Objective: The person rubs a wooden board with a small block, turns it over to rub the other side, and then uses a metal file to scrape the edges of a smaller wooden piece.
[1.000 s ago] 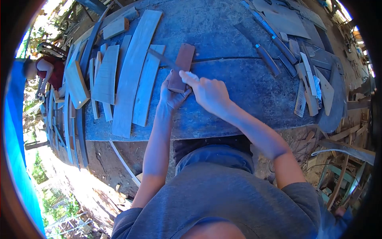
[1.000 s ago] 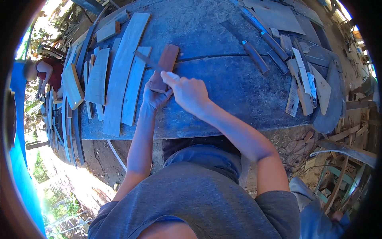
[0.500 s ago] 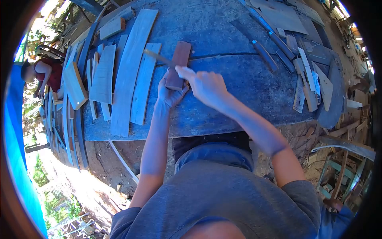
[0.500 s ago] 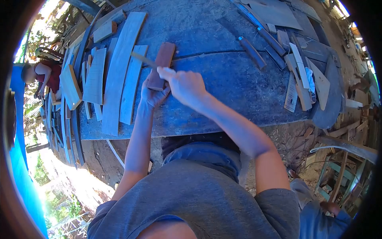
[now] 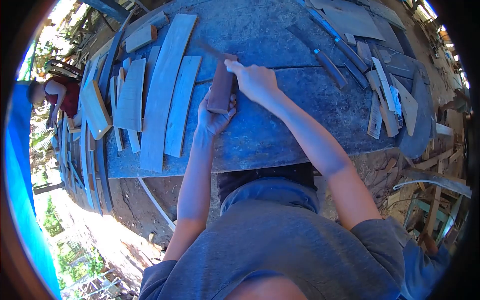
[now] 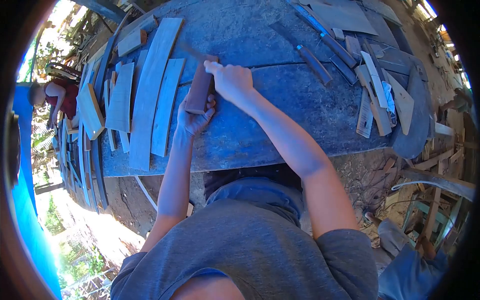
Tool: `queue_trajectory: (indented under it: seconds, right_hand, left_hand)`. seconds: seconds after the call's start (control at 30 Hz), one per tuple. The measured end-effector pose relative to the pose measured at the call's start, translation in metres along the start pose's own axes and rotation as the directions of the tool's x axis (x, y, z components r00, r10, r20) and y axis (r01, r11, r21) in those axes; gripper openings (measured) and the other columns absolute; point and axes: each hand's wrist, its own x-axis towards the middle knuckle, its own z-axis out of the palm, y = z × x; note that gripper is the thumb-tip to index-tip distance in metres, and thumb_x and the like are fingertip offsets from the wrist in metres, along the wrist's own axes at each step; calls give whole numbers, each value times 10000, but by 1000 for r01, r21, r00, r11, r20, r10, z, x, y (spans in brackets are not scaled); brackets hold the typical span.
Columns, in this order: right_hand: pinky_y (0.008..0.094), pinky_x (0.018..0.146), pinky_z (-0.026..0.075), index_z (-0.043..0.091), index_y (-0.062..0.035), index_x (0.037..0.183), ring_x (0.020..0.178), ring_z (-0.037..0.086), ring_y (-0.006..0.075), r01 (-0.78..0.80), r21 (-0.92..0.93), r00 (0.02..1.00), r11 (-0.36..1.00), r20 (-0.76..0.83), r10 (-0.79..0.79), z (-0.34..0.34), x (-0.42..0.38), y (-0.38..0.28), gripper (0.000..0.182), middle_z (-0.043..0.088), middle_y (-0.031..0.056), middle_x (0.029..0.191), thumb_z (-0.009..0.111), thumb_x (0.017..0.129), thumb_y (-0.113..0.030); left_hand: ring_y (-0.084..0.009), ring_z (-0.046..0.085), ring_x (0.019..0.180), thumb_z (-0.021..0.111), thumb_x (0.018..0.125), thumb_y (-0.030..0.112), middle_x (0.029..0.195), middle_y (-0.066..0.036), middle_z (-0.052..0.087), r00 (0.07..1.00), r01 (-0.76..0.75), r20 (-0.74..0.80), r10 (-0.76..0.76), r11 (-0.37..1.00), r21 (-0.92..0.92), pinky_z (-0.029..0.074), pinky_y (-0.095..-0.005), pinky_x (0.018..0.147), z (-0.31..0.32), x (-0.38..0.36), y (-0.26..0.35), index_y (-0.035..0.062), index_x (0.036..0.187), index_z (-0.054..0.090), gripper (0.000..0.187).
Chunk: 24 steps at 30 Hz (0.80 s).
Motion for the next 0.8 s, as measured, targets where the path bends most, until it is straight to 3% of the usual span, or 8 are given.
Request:
queue_trajectory:
  seconds: [0.2,0.27,0.33,0.37,0.4,0.47,0.7,0.8]
  right_hand:
    - [466,668,578,565,-236,1363,786,726,341,62,101,997,993,-54,-57,6,-35,-5,428,730,162,987,486,949,-158]
    - [470,647,577,557,-231,1372,771,723,344,127,136,991,982,-60,-120,-7,-79,-23,434,726,172,991,490,950,-156]
    - [475,603,569,532,-214,1399,728,716,347,139,41,970,989,198,-144,-21,-97,-30,460,722,186,969,505,944,-149]
    - [467,575,562,525,-200,1411,688,708,355,240,136,968,961,-113,-225,2,-88,-16,475,718,194,924,522,938,-152]
    - [467,575,562,525,-200,1411,688,708,355,234,137,969,963,-115,-219,5,-69,-7,475,718,194,924,522,938,-152]
    - [484,610,571,508,-232,1429,726,709,368,6,104,1000,995,-31,-3,6,-30,4,492,716,184,891,523,946,-139]
    - [451,572,563,525,-208,1415,670,707,352,163,131,979,978,-145,-144,-1,-95,-25,502,714,193,865,503,922,-117]
    - [459,585,563,521,-214,1418,674,707,348,120,58,985,991,122,-126,-12,-100,-26,505,713,192,840,499,923,-119]
  left_hand:
    - [-282,654,793,298,1061,411,976,-222,625,999,-2,44,3,1000,-21,585,-421,677,6,1,-1,14,1282,499,497]
    - [-295,666,814,297,1060,405,985,-224,631,928,-121,-354,121,992,22,589,-416,633,20,-2,-3,12,1282,496,494]
    - [-301,676,848,286,1062,402,1007,-214,638,987,-95,-114,112,985,147,589,-402,596,-4,-1,0,5,1283,491,498]
    - [-298,673,844,279,1063,399,1008,-216,637,997,-42,-65,48,994,97,586,-389,584,-10,0,4,1,1281,491,501]
    - [-296,671,839,272,1064,396,1009,-218,635,1000,13,-9,-12,999,50,583,-377,572,-12,0,5,-4,1278,491,504]
    - [-288,660,796,270,1064,392,973,-222,630,1000,23,-22,-20,995,102,573,-366,539,0,2,5,-13,1265,500,508]
    - [-304,651,818,267,1065,376,963,-224,610,987,-76,-128,95,986,148,578,-371,561,-1,1,1,-18,1306,452,498]
    - [-304,657,780,262,1066,381,949,-235,618,966,-72,-231,115,980,188,578,-384,542,13,-4,-3,-26,1282,465,504]
